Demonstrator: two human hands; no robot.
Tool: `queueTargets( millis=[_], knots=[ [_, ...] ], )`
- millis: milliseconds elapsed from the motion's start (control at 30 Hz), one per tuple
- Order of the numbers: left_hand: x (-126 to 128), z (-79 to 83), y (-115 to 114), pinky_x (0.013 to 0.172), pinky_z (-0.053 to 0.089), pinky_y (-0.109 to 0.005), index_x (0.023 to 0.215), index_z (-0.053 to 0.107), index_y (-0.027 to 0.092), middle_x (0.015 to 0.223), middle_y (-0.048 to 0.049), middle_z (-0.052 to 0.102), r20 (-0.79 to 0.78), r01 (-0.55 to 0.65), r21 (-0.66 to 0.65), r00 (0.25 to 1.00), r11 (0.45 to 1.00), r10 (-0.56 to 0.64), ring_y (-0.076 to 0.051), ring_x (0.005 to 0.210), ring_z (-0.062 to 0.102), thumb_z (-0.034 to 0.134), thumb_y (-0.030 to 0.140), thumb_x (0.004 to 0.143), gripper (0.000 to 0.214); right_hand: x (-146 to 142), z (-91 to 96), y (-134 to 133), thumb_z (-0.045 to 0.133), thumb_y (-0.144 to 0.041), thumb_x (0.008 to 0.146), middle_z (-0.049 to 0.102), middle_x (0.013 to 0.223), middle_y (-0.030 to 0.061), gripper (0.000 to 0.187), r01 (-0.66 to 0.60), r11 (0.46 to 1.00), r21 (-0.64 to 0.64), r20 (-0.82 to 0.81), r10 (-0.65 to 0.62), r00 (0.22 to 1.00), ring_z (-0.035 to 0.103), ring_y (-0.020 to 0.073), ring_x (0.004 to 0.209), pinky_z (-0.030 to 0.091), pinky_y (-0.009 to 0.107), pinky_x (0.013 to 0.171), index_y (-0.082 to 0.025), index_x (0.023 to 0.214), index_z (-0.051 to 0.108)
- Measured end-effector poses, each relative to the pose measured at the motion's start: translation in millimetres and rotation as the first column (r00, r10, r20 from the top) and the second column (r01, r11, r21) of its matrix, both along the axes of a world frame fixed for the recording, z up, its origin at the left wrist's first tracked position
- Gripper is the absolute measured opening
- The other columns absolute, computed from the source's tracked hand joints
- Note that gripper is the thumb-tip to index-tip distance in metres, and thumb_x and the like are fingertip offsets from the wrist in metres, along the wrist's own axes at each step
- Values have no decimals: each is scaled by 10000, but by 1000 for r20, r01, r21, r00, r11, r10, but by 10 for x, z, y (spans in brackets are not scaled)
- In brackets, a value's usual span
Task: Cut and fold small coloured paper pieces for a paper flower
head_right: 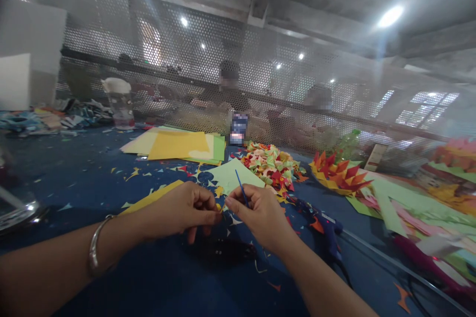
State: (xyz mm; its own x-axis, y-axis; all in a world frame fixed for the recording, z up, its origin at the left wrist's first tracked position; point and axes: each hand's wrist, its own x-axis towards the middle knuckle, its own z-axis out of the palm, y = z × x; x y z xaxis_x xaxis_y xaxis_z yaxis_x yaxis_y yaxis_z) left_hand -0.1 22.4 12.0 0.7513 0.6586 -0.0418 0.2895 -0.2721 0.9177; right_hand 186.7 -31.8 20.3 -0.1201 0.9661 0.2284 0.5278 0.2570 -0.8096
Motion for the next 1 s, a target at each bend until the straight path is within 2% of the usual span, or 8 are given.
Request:
queueTargets(
  millis=[67,167,300,400,533,700,767,1000],
  knots=[
    [-12,3,20,446,400,-220,736,614,173,674,-6,640,22,-13,46,1000,999,12,-108,475,556,625,400,716,228,-8,7,-6,593,-396,820,496,620,-24,253,-1,1000,2,-2,1,1000,409,103,565,335,225,528,-155,742,600],
    [15,-10,30,526,443,-238,876,546,190,793,-6,641,165,-108,77,982,991,94,-115,575,568,676,388,677,310,-24,23,-12,588,-400,827,532,630,-16,262,-16,1000,7,12,16,1000,436,110,582,342,228,542,-151,752,620],
    [95,-35,3,493,430,-218,902,448,199,709,30,593,280,-84,-97,954,992,108,-104,557,541,681,270,660,343,-43,35,-18,571,-419,838,594,672,7,287,-39,999,-2,52,39,998,489,127,620,367,235,571,-152,752,630],
    [109,-31,-2,465,406,-201,875,451,196,653,42,564,285,-61,-178,952,982,111,-110,574,531,677,233,650,321,-39,30,-23,545,-426,860,596,684,7,301,-54,999,-4,89,54,995,488,127,627,359,231,570,-155,762,631],
    [51,-2,40,456,370,-194,880,477,185,635,44,570,256,-99,-236,953,967,160,-92,542,503,686,230,643,319,-28,-1,-29,472,-428,907,483,609,-29,333,-53,996,68,241,35,970,410,113,574,296,229,523,-164,757,610],
    [12,14,68,461,342,-207,811,569,162,616,39,544,209,-115,-220,964,969,162,-90,537,479,691,252,634,233,-34,-70,-21,462,-433,917,371,578,-51,400,-143,983,116,406,85,910,357,99,546,240,230,504,-180,609,429],
    [19,19,58,462,331,-207,798,587,161,620,33,562,193,-92,-230,971,969,138,-88,532,475,689,245,628,215,-30,-95,-11,444,-450,922,346,571,-54,418,-169,981,95,427,113,897,331,95,530,220,230,489,-183,604,392],
    [-6,36,47,463,350,-197,807,652,161,646,29,569,202,29,-245,979,969,22,-85,545,460,702,242,625,205,-26,-112,-8,401,-527,912,374,570,-43,461,-182,983,-13,470,167,867,331,97,520,222,229,479,-183,604,411]
  ],
)
